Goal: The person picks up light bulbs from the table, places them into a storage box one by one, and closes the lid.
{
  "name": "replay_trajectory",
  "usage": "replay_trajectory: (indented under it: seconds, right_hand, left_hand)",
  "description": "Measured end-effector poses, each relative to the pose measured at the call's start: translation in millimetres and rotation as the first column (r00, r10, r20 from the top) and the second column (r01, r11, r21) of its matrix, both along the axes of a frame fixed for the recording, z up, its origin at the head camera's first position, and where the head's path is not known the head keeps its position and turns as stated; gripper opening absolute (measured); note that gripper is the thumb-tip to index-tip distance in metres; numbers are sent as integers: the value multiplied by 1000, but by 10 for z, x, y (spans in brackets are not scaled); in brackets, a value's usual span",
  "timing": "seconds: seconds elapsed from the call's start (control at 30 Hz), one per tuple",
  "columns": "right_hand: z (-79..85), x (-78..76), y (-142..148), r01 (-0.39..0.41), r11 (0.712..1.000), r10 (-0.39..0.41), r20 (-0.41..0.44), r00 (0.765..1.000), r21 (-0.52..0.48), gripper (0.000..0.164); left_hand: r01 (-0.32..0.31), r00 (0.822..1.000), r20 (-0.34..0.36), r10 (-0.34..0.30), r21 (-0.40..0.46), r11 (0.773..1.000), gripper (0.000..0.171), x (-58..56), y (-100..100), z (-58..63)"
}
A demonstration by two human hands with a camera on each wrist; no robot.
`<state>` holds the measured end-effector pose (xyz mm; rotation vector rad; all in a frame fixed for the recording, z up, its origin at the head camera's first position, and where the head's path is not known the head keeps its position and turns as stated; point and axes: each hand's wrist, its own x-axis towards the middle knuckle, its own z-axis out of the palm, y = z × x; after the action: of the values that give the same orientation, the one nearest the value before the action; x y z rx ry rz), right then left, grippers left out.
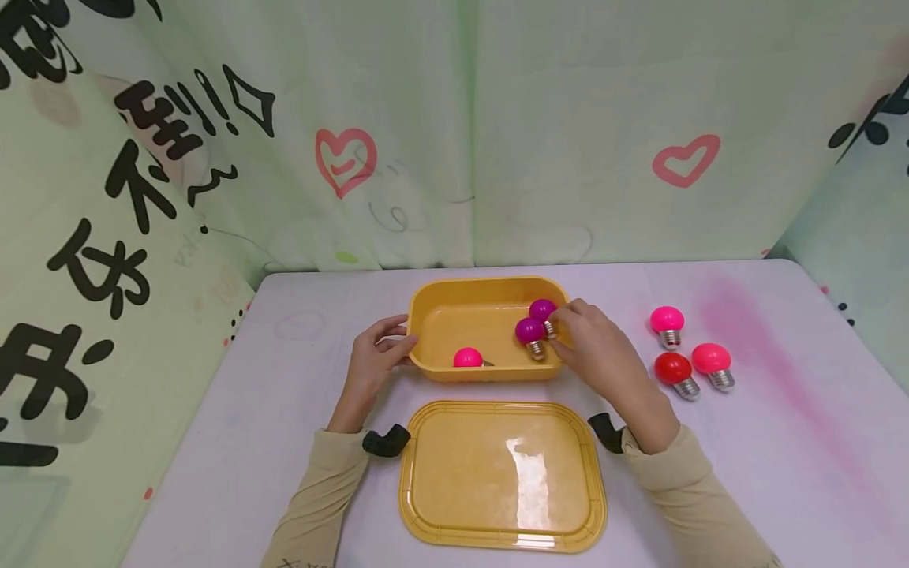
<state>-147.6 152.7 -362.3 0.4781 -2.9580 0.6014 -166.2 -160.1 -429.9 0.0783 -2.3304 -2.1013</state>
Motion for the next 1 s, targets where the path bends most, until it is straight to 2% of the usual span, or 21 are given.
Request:
replay_trajectory:
  seconds: [0.27, 0.5, 0.7, 1.0]
  right_hand:
    - [61, 47, 127, 32, 999, -33, 29, 999, 23, 37]
    - [106, 44, 330, 40, 999, -40, 3, 999, 33, 37]
    - [92, 66, 497, 50, 998, -50, -10, 999, 35, 35]
    - [46, 99, 637, 63, 997, -65, 23, 998, 48, 38]
  left_hand:
    - [-1, 1000, -4, 1, 2, 1000, 44, 4, 3, -4]
    - [8, 1000, 3, -8, 16, 1000, 44, 6, -9, -10]
    - [0, 1000, 11, 0, 15, 1000, 43, -5, -3, -17]
    - [-9, 1000, 22, 9, 17, 1000, 44, 5, -1, -7]
